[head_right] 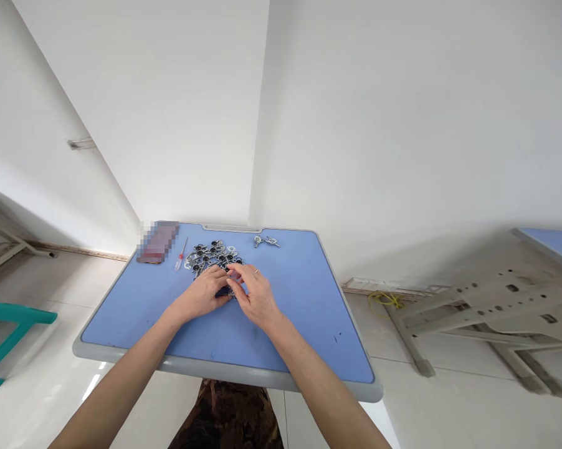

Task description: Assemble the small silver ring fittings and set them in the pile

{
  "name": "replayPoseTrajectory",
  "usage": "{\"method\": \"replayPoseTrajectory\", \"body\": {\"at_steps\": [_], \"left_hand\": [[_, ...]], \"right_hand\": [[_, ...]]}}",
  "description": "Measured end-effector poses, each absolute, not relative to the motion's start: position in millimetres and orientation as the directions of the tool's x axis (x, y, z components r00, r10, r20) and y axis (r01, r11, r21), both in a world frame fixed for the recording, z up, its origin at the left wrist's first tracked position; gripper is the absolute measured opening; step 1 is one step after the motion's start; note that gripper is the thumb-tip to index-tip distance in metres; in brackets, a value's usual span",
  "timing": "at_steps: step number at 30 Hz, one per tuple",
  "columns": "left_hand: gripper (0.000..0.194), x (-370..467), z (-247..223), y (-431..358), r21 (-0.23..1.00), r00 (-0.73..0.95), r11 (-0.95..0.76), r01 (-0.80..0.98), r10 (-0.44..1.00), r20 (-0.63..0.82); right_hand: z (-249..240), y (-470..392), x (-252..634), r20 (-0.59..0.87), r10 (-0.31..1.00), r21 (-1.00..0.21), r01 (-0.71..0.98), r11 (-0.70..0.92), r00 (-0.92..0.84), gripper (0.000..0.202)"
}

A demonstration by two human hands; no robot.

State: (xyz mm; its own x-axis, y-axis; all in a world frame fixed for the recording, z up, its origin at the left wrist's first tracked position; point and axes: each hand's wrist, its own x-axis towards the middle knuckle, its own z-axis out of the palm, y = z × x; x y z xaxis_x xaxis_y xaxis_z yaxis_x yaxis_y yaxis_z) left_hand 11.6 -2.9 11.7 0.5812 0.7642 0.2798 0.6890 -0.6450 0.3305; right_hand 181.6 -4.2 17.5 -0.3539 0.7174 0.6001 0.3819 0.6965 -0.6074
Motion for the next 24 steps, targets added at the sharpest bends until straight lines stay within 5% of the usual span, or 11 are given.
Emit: {"method": "replayPoseTrajectory", "body": {"at_steps": [11, 24], "left_hand": [[0.009, 11.7, 10.5, -3.6, 0.328, 0.578, -0.644, 0.691, 0.765, 0.284], [0.007, 12.4, 11.1, -3.1, 0.335, 0.571, -0.637, 0.694, 0.770, 0.283]], "right_hand": [[7.0, -5.2, 176.0, 0.525, 0.771, -0.705, 0.324, 0.631, -0.360, 0.031], [15.2, -7.0, 173.7, 0.588, 0.738, -0.654, 0.343, 0.675, -0.331, 0.031]]}}
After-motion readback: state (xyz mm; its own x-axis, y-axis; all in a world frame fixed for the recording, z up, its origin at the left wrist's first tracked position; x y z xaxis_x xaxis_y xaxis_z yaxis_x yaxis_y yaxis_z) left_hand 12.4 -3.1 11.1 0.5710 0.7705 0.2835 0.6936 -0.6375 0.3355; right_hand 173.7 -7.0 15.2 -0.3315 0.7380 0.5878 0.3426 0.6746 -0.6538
